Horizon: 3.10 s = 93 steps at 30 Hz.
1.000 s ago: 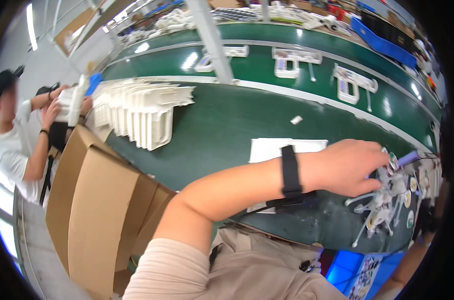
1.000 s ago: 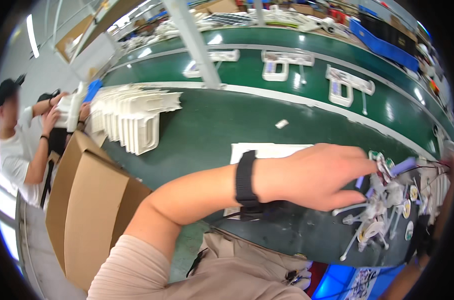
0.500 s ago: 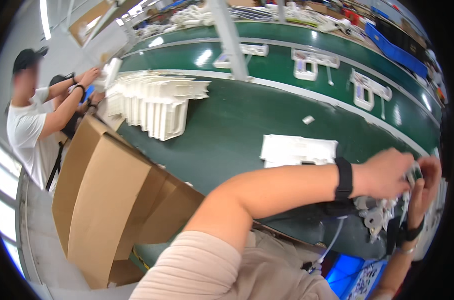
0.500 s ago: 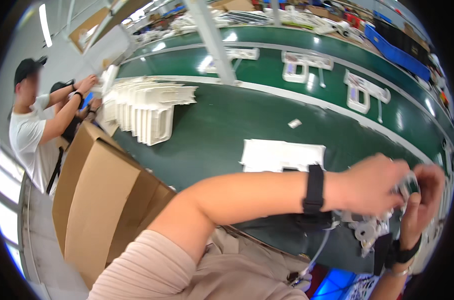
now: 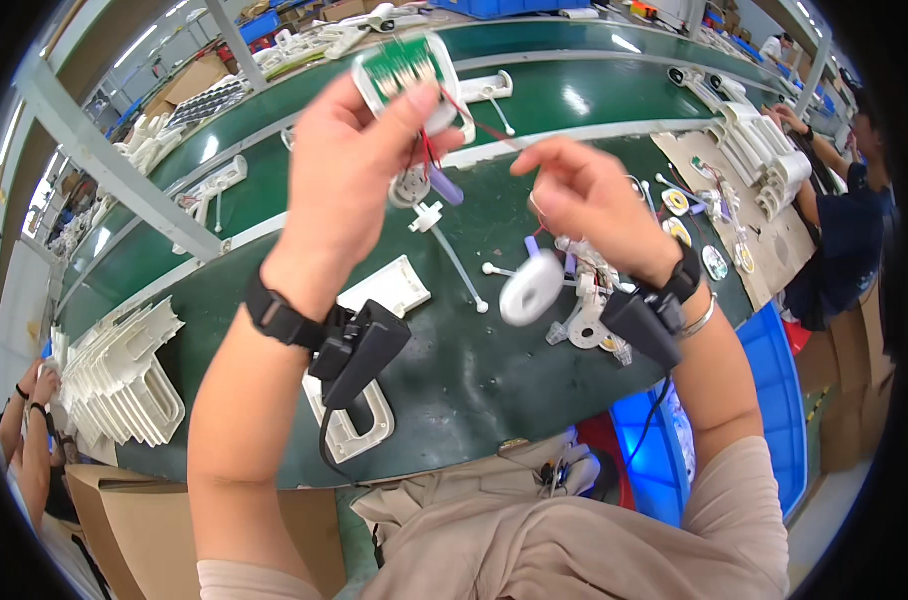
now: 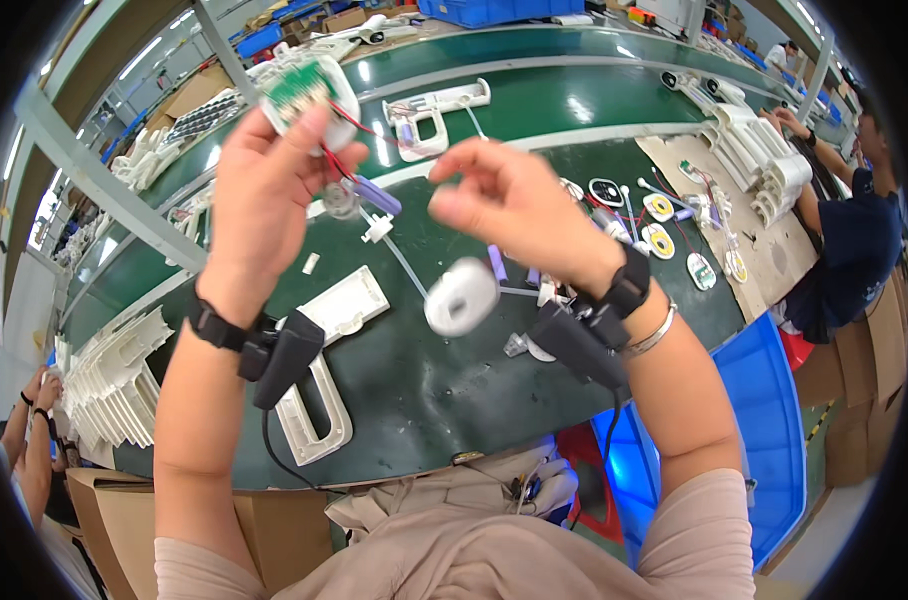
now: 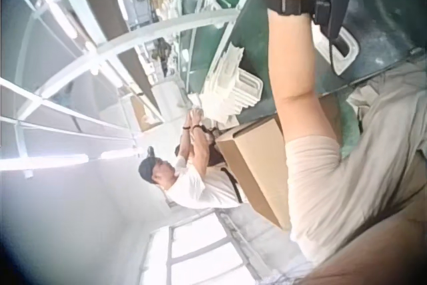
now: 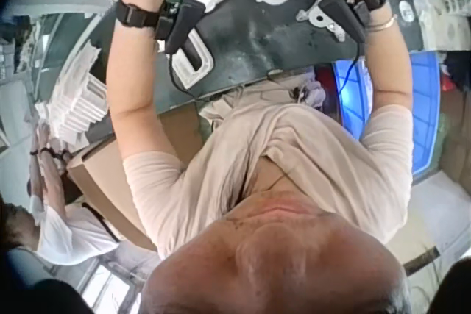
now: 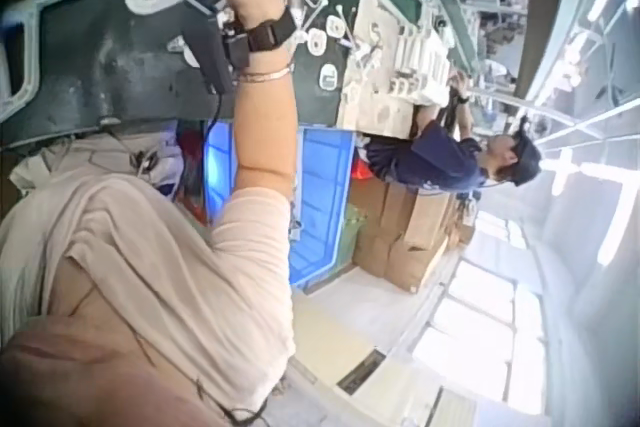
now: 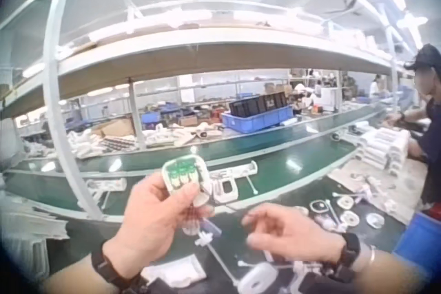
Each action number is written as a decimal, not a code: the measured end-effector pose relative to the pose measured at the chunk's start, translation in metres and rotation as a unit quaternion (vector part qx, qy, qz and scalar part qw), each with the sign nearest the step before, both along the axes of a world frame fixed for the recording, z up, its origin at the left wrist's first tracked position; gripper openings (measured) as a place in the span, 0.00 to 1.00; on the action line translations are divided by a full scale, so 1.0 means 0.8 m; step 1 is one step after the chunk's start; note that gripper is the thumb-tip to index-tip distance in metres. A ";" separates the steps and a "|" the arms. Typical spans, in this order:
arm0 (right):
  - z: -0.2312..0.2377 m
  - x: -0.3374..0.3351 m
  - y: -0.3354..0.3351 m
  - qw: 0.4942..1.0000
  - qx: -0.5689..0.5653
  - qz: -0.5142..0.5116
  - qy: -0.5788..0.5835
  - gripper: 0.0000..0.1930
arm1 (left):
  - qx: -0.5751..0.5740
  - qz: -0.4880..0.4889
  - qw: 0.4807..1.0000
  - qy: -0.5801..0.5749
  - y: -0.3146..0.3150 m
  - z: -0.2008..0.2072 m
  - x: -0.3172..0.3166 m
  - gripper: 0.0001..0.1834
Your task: Assemble internal electronic components, wiring, and motor into a plastic housing on a factory production line.
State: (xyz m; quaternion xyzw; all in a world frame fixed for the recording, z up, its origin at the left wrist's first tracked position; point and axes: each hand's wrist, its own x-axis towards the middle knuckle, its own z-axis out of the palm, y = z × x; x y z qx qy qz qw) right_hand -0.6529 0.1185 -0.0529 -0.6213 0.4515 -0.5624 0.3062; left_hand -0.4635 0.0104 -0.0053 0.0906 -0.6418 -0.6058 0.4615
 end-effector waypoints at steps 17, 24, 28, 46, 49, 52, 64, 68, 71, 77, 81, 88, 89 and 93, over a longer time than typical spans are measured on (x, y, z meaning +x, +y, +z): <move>-0.038 0.146 -0.036 0.975 0.030 -0.152 0.159 0.24 | 0.142 0.025 0.988 -0.055 0.025 0.009 0.067 0.12; -0.025 0.128 -0.006 0.956 0.224 0.135 -0.136 0.18 | 0.077 0.136 0.980 -0.120 0.000 -0.013 0.088 0.13; -0.059 0.126 -0.007 0.981 0.160 0.104 -0.034 0.14 | -0.225 0.214 0.921 -0.237 0.002 -0.010 0.078 0.19; -0.033 0.182 0.004 0.879 -0.105 0.063 0.461 0.16 | 0.099 0.230 0.959 -0.129 0.123 -0.134 0.253 0.36; -0.065 0.186 -0.052 0.852 0.011 0.147 0.502 0.14 | 0.181 0.268 0.918 -0.232 0.096 -0.163 0.261 0.23; -0.088 0.199 -0.085 0.845 -0.008 0.110 0.523 0.14 | 0.277 0.244 0.914 -0.168 0.077 -0.183 0.272 0.17; -0.137 0.247 -0.092 0.850 -0.045 0.036 0.523 0.15 | -0.328 0.435 0.544 -0.638 0.066 -0.204 0.269 0.17; -0.148 0.246 -0.087 0.864 -0.054 0.000 0.501 0.14 | -0.361 0.472 0.566 -0.571 0.046 -0.202 0.262 0.19; -0.155 0.245 -0.084 0.881 -0.064 -0.017 0.469 0.15 | -0.370 0.472 0.584 -0.547 0.035 -0.201 0.260 0.20; -0.150 0.244 -0.084 0.891 -0.024 0.004 0.453 0.17 | -0.325 0.418 0.613 -0.586 0.040 -0.200 0.262 0.20; -0.152 0.243 -0.084 0.890 -0.015 0.009 0.456 0.16 | -0.297 0.365 0.683 -0.560 0.035 -0.198 0.274 0.22; -0.164 0.241 -0.085 0.902 -0.092 -0.031 0.421 0.13 | -0.371 0.401 0.615 -0.569 0.045 -0.212 0.269 0.22; -0.164 0.242 -0.085 0.904 -0.089 -0.033 0.417 0.13 | -0.379 0.410 0.610 -0.563 0.048 -0.214 0.271 0.22; -0.167 0.244 -0.085 0.904 -0.098 -0.040 0.414 0.09 | -0.367 0.424 0.589 -0.582 0.046 -0.208 0.264 0.22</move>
